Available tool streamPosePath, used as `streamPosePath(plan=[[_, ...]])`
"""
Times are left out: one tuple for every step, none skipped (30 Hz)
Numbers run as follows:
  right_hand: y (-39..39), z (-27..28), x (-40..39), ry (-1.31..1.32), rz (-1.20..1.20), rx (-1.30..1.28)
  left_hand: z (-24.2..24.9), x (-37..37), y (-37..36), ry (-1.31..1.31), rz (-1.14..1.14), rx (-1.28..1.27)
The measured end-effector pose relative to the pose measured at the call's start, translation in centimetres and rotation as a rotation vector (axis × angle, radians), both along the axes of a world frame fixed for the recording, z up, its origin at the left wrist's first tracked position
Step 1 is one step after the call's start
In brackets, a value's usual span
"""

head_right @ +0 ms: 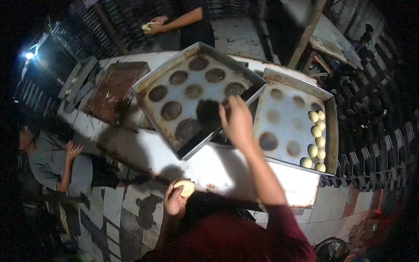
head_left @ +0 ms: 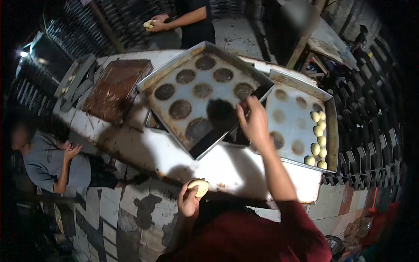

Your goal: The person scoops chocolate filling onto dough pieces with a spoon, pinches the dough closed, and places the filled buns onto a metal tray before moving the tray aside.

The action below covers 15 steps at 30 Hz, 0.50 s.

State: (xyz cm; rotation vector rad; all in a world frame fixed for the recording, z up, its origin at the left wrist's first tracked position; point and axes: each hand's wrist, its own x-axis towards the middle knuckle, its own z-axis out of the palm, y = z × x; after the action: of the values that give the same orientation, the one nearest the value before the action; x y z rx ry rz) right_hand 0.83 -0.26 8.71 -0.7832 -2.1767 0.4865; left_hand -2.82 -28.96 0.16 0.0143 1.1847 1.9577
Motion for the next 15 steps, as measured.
streamPosePath(plan=[[2.2,0.0,-1.3,-0.146,0.131,-0.058,-0.5,0.1,-0.2,0.080,0.000,0.042],[4.7,-1.6,-3.0,-0.393,0.167,-0.009,0.0,0.4,-0.3,0.130,0.027,-0.002],[6.3,-3.6,-4.2,-0.391,0.176,-0.002,0.0,0.4,-0.7,0.132,0.038,0.003],[7.6,-5.7,-5.3,-0.664,0.266,0.056,0.0,0.3,-1.2,0.152,0.002,-0.022],[8.3,-6.4,-6.0,-0.937,0.349,0.114,0.0,-0.2,-1.9,0.172,-0.036,-0.047],[8.9,-6.0,-6.3,-0.936,0.347,0.119,-0.1,-0.8,-2.6,0.174,-0.036,-0.042],[9.0,-4.9,-6.5,-0.924,0.591,-0.011,-0.3,-1.5,-3.3,0.157,-0.036,0.020],[8.6,-4.1,-7.0,-0.902,0.830,-0.146,-0.6,-2.4,-3.9,0.138,-0.038,0.083],[7.5,-3.9,-6.8,-0.617,0.820,-0.502,-0.8,-3.4,-4.5,0.114,-0.043,0.145],[4.4,-1.6,-6.0,-0.308,0.783,-0.842,-0.9,-4.7,-5.3,0.107,-0.051,0.149],[0.9,1.8,-5.2,-0.143,0.789,-0.885,-0.9,-6.3,-6.2,0.066,-0.023,0.112],[-2.4,4.2,-3.8,-0.089,0.761,-0.894,-0.9,-8.0,-7.0,0.024,0.008,0.080],[-5.0,4.1,-2.2,-0.003,0.832,-0.881,-1.5,-9.9,-8.0,-0.011,0.044,0.075],[-6.8,2.3,-0.5,-0.146,0.969,-0.856,-1.6,-11.8,-8.6,-0.041,0.122,0.017],[-9.6,-0.9,0.2,-0.151,1.341,-1.168,-1.6,-13.6,-9.3,-0.073,0.205,-0.049]])
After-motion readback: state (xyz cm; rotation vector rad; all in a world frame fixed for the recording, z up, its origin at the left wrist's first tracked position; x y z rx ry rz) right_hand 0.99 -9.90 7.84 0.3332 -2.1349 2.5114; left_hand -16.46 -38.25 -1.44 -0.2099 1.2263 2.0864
